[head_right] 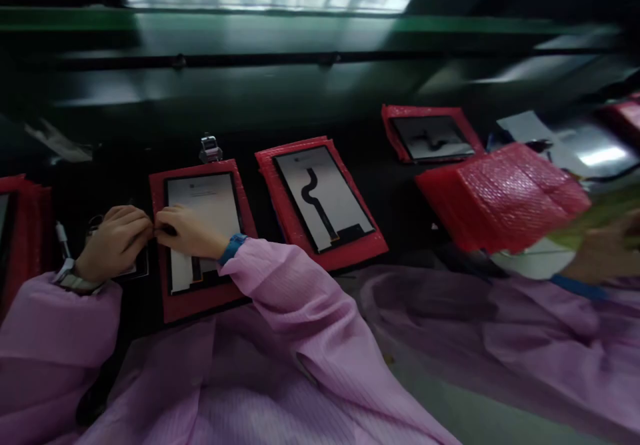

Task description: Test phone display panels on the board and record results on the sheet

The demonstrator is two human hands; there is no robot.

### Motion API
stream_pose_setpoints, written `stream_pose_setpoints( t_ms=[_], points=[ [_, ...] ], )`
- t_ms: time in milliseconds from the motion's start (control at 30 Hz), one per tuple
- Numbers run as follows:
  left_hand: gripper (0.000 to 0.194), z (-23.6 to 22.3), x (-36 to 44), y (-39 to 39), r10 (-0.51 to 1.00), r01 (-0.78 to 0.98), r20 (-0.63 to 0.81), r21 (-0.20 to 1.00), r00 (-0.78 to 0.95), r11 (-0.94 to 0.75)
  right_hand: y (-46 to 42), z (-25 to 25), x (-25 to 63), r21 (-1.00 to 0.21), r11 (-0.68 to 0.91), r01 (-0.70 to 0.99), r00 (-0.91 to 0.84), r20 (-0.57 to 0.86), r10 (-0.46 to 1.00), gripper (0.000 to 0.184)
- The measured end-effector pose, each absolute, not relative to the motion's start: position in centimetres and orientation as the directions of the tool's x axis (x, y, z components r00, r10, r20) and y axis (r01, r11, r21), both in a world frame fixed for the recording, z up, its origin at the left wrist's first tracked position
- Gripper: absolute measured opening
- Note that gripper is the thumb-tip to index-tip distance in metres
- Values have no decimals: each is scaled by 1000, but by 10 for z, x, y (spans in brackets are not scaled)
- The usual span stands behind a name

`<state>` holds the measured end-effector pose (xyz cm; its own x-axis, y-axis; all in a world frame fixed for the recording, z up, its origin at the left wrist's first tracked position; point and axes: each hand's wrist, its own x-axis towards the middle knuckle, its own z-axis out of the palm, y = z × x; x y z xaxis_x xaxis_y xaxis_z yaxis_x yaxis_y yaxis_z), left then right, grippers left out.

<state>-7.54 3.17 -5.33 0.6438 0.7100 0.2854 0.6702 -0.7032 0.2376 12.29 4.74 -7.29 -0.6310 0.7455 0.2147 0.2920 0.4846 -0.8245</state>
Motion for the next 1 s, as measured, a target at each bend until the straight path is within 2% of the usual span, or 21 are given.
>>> stream_pose_setpoints(
  t_ms=[133,200,233,300,367,467,533,633,800,900,1000],
  points=[
    [28,-51,-82,35,747,721,346,229,568,-654,59,-68,129,-907,381,182,-649,180,739,14],
    [20,-50,-85,35,771,825,514,194,375,-530,67,-65,137,-946,293,139,-616,149,773,16],
    [26,-50,-86,34,754,881,614,194,234,-431,73,-64,143,-948,277,153,-577,142,804,18],
    [56,-48,-85,31,659,944,752,232,-21,-234,84,-64,156,-905,315,286,-453,162,877,20],
    [72,-47,-79,23,616,952,779,267,-120,-153,94,-66,168,-794,327,512,-286,201,937,17],
    [71,-49,-55,-4,736,915,675,269,44,-301,106,-72,181,-613,177,770,-62,204,977,23],
    [65,-57,-33,-29,835,844,484,304,264,-443,113,-76,184,-548,103,830,1,186,983,29],
    [54,-77,-6,-64,860,819,288,286,422,-497,121,-79,185,-543,86,836,18,183,983,28],
    [50,-92,4,-83,878,828,265,307,398,-468,129,-79,186,-689,147,710,-15,194,981,17],
    [65,-86,1,-84,924,871,276,342,265,-352,127,-73,188,-748,207,630,-49,228,972,19],
    [83,-79,-2,-88,971,866,209,458,115,-202,119,-64,189,-870,320,375,-33,333,943,15]
  ],
)
